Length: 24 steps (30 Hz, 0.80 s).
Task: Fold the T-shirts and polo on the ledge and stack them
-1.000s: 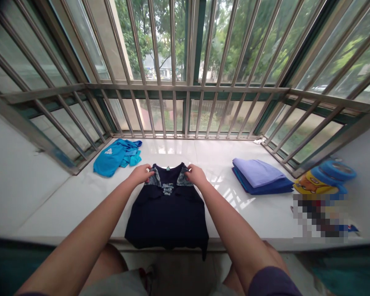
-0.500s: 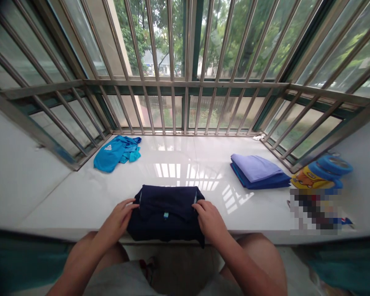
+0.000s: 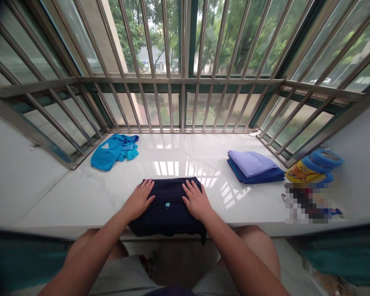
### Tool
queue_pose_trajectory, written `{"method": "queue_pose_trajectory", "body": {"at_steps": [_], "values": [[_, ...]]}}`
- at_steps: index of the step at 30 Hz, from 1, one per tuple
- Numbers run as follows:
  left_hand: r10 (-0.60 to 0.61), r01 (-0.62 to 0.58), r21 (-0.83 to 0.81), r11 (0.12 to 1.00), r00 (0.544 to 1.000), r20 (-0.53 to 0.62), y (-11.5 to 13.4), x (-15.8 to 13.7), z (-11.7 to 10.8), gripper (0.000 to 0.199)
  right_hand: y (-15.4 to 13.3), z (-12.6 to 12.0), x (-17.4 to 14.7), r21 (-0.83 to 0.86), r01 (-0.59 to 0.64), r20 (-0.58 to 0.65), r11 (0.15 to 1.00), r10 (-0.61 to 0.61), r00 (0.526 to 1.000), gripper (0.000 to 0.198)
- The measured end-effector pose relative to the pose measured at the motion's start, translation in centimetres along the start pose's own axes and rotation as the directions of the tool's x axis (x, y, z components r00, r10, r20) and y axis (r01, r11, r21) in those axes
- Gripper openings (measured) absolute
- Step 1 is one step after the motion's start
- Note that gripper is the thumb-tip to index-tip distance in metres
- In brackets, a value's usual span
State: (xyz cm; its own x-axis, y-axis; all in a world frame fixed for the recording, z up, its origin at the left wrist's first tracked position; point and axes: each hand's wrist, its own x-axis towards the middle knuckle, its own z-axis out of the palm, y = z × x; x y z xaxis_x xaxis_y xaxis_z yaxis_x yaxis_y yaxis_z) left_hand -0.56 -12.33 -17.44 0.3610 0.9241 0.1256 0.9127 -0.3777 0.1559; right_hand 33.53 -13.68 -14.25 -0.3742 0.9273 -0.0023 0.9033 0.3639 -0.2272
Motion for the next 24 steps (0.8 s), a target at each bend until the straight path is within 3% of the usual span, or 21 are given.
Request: {"method": "queue_pose_trajectory", "body": {"at_steps": [8, 14, 19, 24], "values": [[-0.053, 0.059, -0.063, 0.996, 0.994, 0.097, -1.8, 8.7, -1.5, 0.064, 1.6, -1.8, 7.2, -0.005, -0.028, 0.039, 1.0, 0.028, 0.999, 0.058], [-0.039, 0.048, -0.06, 0.997, 0.99, 0.139, -5.4, 13.5, -3.2, 0.048, 4.5, -4.4, 11.9, -0.003, -0.124, 0.007, 0.992, 0.124, 0.992, 0.047], [-0.059, 0.065, -0.041, 0.997, 0.988, 0.14, -7.2, 15.4, -4.6, 0.035, 6.3, -5.6, 14.7, 0.0, -0.178, 0.042, 0.984, 0.178, 0.983, 0.068], [-0.02, 0.022, -0.064, 0.998, 0.999, 0.039, -6.0, 15.8, -6.7, 0.015, 6.2, -7.0, 15.8, 0.032, -0.157, -0.003, 0.987, 0.158, 0.988, 0.02]]}}
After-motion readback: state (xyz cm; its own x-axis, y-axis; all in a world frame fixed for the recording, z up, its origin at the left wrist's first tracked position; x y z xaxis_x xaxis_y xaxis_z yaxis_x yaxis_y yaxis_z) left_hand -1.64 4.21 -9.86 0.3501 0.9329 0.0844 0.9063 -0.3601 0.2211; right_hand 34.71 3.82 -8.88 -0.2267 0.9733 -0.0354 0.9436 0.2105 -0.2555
